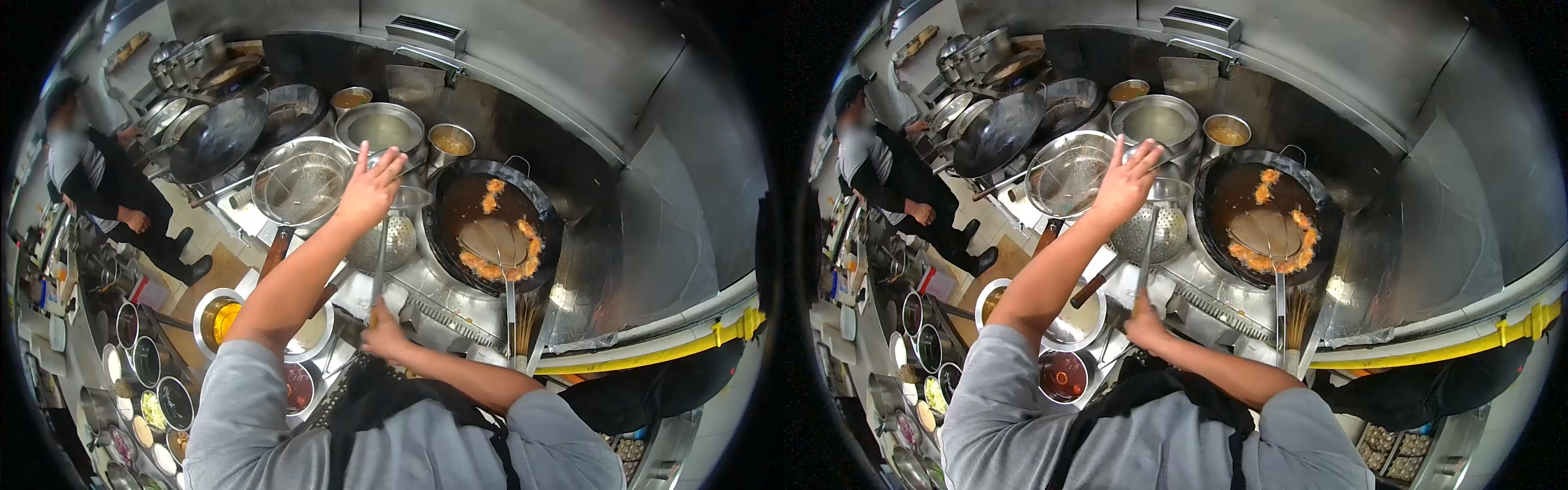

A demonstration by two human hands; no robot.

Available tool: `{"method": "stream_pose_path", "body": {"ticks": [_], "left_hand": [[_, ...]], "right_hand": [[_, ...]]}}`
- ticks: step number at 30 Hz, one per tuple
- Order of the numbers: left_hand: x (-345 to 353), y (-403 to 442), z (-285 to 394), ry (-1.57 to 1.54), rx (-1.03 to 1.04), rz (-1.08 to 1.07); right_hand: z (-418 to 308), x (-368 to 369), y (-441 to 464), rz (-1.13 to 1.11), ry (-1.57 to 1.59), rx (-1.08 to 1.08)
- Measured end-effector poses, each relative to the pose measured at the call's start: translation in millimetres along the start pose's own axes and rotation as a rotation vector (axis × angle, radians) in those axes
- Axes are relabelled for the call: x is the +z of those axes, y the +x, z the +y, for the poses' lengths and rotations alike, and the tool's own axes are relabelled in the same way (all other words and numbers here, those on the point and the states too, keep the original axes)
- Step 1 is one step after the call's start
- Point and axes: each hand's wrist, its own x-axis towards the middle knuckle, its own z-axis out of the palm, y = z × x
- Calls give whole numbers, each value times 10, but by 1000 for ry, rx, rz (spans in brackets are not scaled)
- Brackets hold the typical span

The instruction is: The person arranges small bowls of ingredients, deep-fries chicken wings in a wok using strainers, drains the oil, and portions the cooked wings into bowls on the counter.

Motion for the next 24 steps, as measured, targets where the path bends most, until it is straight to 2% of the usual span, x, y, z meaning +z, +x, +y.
{"method": "stream_pose_path", "body": {"ticks": [2,4,5,7,8,9,10,12,14,15,16,17,18,20,21,22,24], "left_hand": [[108,-3,34,48,9,-26],[167,-139,96,-37,-187,77],[121,-205,153,-86,-262,123],[-249,-366,342,-126,-300,35],[-333,-480,476,-144,-307,78],[-375,-612,845,-102,-212,106],[-659,-768,849,-81,-367,128],[-881,-1088,1196,-106,-411,115],[-1142,-1416,1512,-42,-478,106],[-1627,-1332,1666,-107,-577,-28],[-1626,-1597,1860,-10,-698,41],[-1766,-1718,1996,-8,-764,59],[-2095,-2094,2311,61,-873,88],[-2505,-2091,2908,170,-989,175],[-2767,-2327,3072,242,-1064,250],[-2846,-2290,3302,338,-1074,296],[-3256,-2670,3961,573,-1256,355]], "right_hand": [[-236,50,21,-84,114,113],[-37,133,174,-164,149,120],[-100,14,72,-162,175,52],[-300,-257,-181,-160,227,-83],[-810,-788,-511,-202,41,-91],[-954,-1042,-624,-150,-54,-241],[-974,-1279,-728,-2,-127,-444],[-1149,-1667,-793,269,-240,-792],[-1306,-1754,-782,318,-278,-963],[-1110,-1868,-427,50,-294,-1082],[-1235,-1654,-598,-64,-289,-1078],[-1280,-1533,-659,-156,-396,-1236],[-1119,-1097,-806,-241,-361,-1287],[-1128,-1220,-1054,-336,-365,-1445],[-1163,-880,-1240,-482,-422,-1469],[-1159,-919,-1482,-514,-362,-1476],[-1083,-634,-1937,-664,-370,-1510]]}}
